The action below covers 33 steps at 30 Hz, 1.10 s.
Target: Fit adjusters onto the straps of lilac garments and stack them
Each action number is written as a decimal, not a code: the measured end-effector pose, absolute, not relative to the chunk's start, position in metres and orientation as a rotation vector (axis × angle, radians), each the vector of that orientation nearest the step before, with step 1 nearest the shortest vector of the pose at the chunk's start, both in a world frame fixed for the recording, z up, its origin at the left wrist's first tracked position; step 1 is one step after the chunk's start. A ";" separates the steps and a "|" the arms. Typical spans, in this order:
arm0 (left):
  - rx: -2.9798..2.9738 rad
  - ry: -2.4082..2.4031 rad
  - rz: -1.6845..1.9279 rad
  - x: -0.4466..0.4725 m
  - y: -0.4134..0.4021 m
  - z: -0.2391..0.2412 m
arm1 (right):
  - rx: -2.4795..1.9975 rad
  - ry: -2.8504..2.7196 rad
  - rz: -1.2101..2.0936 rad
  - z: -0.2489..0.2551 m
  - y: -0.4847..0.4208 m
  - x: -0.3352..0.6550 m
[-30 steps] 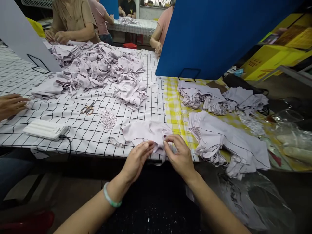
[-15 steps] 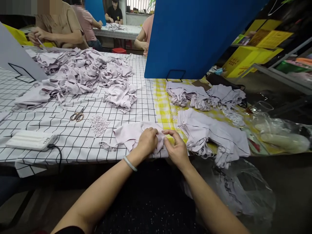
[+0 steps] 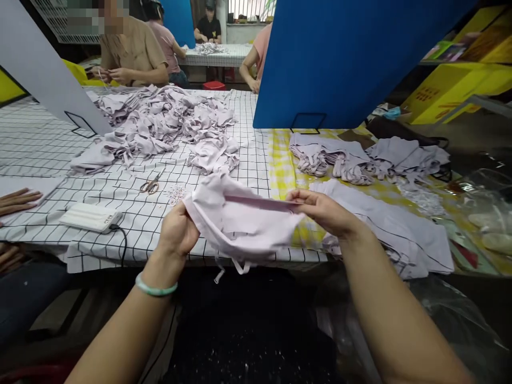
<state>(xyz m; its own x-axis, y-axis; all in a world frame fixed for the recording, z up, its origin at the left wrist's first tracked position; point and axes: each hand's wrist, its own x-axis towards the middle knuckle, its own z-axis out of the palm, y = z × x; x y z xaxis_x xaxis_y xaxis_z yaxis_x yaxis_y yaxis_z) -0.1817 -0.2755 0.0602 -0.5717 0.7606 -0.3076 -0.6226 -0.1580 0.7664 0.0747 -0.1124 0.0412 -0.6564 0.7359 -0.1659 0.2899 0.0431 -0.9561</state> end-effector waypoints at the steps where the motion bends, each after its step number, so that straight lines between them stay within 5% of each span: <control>1: 0.129 1.228 1.851 -0.187 -0.279 0.042 | -1.144 -1.963 1.485 0.035 -0.105 0.074; 6: 0.805 1.850 1.773 -0.197 -0.291 -0.004 | -1.239 -2.043 0.866 0.005 -0.107 0.063; 10: 1.811 1.923 1.140 -0.206 -0.256 0.003 | -1.070 -2.322 0.733 -0.011 -0.113 0.043; 14: 2.001 1.815 0.665 -0.218 -0.219 0.006 | -1.163 -2.441 0.491 -0.027 -0.101 0.031; 21: 0.941 1.640 1.294 -0.241 -0.215 0.008 | -1.217 -2.114 0.752 -0.031 -0.088 0.057; 26: 1.372 2.162 1.404 -0.239 -0.224 -0.004 | -1.258 -2.033 0.559 -0.025 -0.095 0.060; 33: 1.966 2.104 0.981 -0.242 -0.231 -0.014 | -1.264 -2.146 0.557 -0.035 -0.106 0.052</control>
<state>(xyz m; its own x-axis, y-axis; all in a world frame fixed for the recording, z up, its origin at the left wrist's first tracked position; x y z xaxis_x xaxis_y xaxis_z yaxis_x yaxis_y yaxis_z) -0.2419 -0.2305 -0.0135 -0.1618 0.9238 0.3470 0.8595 -0.0409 0.5095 0.0515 -0.1059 -0.0352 -0.3817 0.8841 0.2696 0.6414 0.4634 -0.6115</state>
